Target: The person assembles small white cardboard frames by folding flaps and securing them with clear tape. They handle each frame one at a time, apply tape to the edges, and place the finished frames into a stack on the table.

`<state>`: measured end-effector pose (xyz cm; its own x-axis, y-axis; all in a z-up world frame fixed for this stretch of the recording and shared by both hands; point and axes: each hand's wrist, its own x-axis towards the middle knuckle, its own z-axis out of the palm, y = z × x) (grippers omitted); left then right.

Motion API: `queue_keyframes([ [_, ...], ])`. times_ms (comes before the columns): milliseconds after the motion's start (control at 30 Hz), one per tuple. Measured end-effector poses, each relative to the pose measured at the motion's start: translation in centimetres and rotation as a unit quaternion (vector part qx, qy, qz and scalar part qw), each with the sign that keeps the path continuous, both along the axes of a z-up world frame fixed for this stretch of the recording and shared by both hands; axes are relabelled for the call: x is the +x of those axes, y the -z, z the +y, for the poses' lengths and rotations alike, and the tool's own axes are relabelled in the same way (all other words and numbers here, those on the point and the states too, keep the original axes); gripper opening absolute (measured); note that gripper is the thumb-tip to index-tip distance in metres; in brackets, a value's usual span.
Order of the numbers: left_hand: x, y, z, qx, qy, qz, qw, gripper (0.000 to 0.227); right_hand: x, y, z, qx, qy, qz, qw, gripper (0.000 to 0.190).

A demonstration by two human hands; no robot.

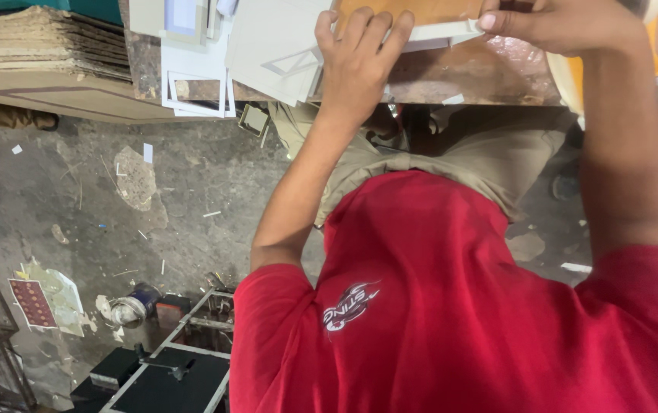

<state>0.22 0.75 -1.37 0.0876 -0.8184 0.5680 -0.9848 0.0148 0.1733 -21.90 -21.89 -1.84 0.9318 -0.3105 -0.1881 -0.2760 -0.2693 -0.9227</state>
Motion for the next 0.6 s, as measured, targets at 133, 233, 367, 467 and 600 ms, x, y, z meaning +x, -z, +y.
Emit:
queue_keyframes([
  [133, 0.0, -0.2, -0.1, -0.003, -0.001, 0.004, 1.0, 0.034, 0.0, -0.1, -0.1, -0.02, -0.008, -0.014, 1.0, 0.021],
  [233, -0.2, -0.2, -0.1, -0.001, -0.009, -0.004, 1.0, 0.036, 0.4, -0.5, 0.2, -0.041, 0.015, 0.047, 0.998, 0.024],
  [367, -0.2, -0.2, 0.0, 0.0, -0.002, 0.001, 1.0, 0.037, 1.3, -0.8, 0.7, -0.038, 0.028, 0.074, 0.996, 0.027],
  [467, -0.2, -0.2, -0.1, -0.003, 0.001, 0.0, 1.0, 0.038, 1.5, -0.2, 0.5, 0.063, 0.014, 0.0, 0.998, 0.026],
  [600, -0.3, -0.8, -0.2, 0.002, -0.016, -0.012, 1.0, 0.038, 1.0, 2.3, -0.1, -0.083, 0.076, 0.137, 0.984, 0.028],
])
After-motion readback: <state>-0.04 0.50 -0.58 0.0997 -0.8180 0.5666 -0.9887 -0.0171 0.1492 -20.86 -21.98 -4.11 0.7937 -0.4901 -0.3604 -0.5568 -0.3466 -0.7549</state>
